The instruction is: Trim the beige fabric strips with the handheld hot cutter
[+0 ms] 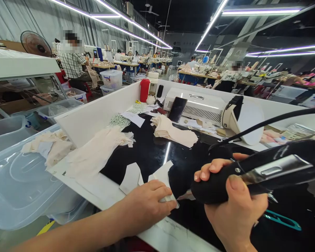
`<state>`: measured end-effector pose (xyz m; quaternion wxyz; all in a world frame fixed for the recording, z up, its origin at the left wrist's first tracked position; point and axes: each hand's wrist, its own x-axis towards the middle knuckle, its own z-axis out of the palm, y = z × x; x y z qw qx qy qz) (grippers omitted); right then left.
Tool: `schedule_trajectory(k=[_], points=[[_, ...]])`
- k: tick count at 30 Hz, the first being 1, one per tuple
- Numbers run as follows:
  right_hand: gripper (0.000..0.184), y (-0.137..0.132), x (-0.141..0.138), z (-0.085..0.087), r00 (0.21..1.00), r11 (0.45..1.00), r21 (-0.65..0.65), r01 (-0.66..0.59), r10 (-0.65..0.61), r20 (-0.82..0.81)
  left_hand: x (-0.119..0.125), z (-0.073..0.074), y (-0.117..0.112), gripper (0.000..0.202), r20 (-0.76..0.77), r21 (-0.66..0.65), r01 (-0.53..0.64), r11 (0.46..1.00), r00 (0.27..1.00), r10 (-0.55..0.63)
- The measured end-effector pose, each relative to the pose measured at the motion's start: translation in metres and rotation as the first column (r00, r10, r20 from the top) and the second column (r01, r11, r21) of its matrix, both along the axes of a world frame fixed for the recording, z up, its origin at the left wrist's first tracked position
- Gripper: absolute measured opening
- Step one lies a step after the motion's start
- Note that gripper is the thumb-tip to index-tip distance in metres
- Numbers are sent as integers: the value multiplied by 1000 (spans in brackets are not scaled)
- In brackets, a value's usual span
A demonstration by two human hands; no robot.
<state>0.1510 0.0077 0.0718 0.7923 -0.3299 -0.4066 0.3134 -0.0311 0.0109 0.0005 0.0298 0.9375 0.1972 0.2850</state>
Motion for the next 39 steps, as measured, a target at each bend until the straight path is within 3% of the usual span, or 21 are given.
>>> schedule_trajectory(k=[24,32,39], points=[[37,3,-9,0,1000,999,-25,21,-20,17,4,-7,-11,15,45,9,-62,998,997,61],[37,-3,-6,2,999,1000,-20,-10,11,47,5,-6,-28,26,-90,2,-83,997,992,83],[40,-3,-6,2,999,1000,-11,-8,9,49,1,1,3,29,-73,-59,22,998,997,-26]])
